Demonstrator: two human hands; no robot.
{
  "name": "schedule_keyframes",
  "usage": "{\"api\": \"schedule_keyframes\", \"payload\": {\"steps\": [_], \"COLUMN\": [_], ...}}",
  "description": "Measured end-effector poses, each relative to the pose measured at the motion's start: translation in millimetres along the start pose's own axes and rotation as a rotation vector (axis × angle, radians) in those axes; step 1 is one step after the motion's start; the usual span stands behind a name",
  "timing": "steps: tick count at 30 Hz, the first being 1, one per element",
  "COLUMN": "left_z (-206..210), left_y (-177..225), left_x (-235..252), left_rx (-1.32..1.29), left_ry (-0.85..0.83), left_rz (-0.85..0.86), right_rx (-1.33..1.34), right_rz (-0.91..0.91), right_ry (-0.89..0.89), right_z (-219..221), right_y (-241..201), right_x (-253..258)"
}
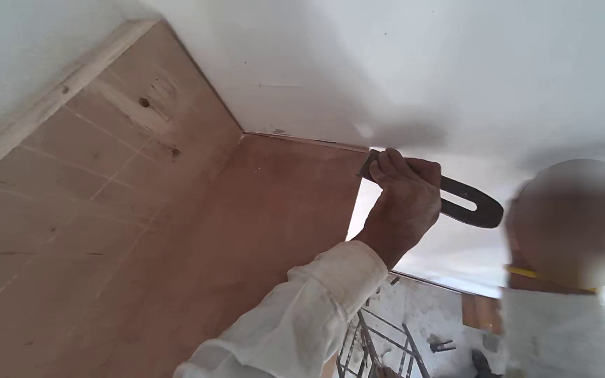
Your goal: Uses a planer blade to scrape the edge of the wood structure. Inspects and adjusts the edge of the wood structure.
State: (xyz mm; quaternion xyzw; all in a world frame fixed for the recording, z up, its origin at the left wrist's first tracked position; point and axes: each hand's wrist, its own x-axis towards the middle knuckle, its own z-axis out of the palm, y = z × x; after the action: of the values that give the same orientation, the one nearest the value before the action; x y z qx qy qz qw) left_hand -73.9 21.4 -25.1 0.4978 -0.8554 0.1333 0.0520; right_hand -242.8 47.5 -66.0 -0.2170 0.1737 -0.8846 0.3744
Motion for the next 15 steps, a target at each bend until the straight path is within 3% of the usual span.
{"api": "schedule_keyframes", "payload": {"steps": [3, 7, 11, 15], "left_z": [0, -2, 1, 0], "left_y": [0, 1, 0, 1], "left_x": [0, 1, 1, 2], "left_rx": [-0.007, -0.028, -0.01, -0.003], "left_ry": [-0.008, -0.056, -0.037, -0.046], "left_rz": [-0.003, -0.003, -0.007, -0.008], "right_rx": [-0.037, 0.017, 0.06, -0.041], "right_rz": [-0.074, 0.099, -0.024, 0.075], "right_ry": [-0.09, -0.134, -0.096, -0.161], "right_z": [-12, 15, -15, 20], "right_y": [-5, 4, -7, 17], "right_x": [13, 6, 17, 3]}}
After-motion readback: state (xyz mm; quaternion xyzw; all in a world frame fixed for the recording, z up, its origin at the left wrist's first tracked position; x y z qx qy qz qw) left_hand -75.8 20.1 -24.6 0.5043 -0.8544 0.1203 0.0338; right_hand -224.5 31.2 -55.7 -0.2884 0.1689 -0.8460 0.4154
